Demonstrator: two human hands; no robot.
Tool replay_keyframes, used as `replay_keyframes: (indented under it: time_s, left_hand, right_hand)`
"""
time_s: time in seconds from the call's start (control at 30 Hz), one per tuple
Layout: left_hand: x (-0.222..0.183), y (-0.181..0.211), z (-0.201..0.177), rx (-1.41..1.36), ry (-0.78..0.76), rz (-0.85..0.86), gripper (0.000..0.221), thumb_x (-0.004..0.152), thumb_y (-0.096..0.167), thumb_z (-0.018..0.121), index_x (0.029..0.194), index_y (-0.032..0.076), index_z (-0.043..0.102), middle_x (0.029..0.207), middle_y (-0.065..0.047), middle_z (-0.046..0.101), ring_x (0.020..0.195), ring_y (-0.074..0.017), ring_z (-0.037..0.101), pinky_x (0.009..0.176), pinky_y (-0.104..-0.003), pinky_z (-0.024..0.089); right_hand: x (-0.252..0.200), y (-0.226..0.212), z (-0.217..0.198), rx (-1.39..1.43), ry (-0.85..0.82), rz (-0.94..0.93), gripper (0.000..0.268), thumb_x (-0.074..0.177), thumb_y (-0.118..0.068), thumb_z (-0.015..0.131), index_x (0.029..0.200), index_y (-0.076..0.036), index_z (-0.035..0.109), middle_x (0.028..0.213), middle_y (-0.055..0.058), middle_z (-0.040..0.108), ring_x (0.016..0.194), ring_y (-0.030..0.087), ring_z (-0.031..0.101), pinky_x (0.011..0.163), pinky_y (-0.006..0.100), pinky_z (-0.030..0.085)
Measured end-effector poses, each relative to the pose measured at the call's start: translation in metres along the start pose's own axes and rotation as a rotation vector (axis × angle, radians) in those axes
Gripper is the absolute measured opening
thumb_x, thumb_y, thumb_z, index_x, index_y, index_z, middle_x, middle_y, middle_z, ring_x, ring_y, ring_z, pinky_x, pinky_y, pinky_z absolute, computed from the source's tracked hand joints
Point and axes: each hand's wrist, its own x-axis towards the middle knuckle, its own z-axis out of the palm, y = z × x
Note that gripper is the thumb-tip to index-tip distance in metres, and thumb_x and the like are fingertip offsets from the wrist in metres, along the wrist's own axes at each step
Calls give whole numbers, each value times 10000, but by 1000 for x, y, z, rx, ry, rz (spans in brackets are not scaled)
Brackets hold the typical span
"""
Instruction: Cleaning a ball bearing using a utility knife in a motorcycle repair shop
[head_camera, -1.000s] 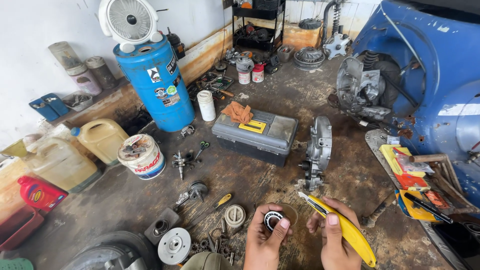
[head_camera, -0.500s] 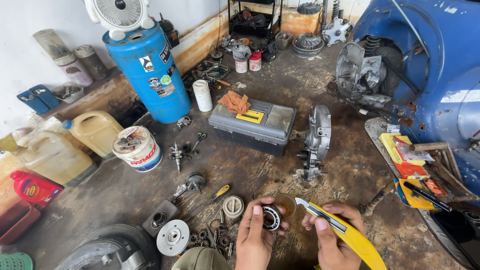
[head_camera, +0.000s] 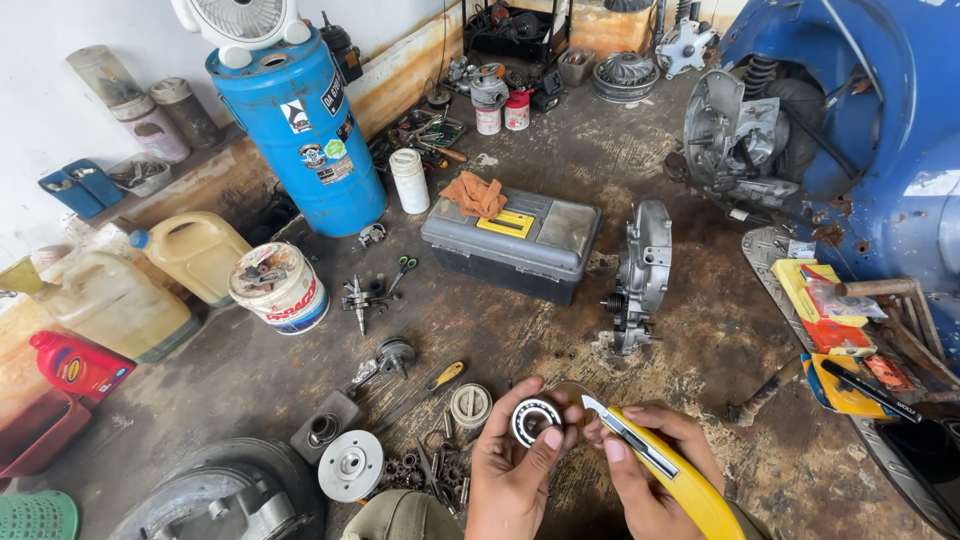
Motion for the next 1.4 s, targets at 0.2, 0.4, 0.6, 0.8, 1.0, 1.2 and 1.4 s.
replay_keyframes:
  time_s: [0.2,0.4,0.6,0.8,1.0,1.2,1.4]
  left_hand:
    - [1,-4,-7,83,-30,56,636,867,-188,647,1452,-52,438,1204,-230,639,1146,-311,662,1019,-426,566]
    - [-3,11,3,322,97,43,383,897,-107,683,1249,-29,555,1085,-192,709,976,-264,745,872,-368,640]
    - [-3,11,-3,463,196,-43,209,1006,100,591,1190,22,531,934,-154,689,714,-195,695,494,-267,491]
    - [1,-16,-31,19,7,39,455,888,-160,556,1298,6,449,1144,-216,603,905,-252,661,679,-287,512]
    - [0,-10,-21,164,63,71,370,912,-118,603,1250,-21,488,1070,-201,649,883,-256,690,719,-337,558]
    - [3,-1,-9,138,154,13,365,1060,137,401,1381,-7,500,1070,-196,651,911,-199,577,795,-340,472]
    - [-2,14,11,623,238,2,458,1041,241,379,1400,-6,518,1173,-92,807,691,-93,662,606,-233,536]
  right_hand:
    - [-1,1,0,-77,42,125,315,832,5,713,1127,50,611,1010,193,720,845,257,801,789,343,677]
    - [2,4,4,-50,46,96,308,847,-2,691,1130,59,588,1042,208,697,830,279,785,771,359,674]
    - [1,6,4,21,34,89,311,859,-1,686,1148,50,582,1009,199,701,835,280,780,774,358,666]
    - [1,3,4,26,57,126,310,854,22,650,1151,58,570,962,216,707,830,289,778,791,378,683]
    - [1,-1,8,83,40,102,298,892,-31,661,1161,51,562,1024,210,680,865,290,774,808,389,692]
    - [1,-3,9,77,45,120,292,899,-6,642,1172,53,557,981,213,691,854,284,768,805,385,686]
    - [1,-8,14,0,-6,88,322,894,-41,647,1187,78,588,994,213,712,862,278,790,800,363,687]
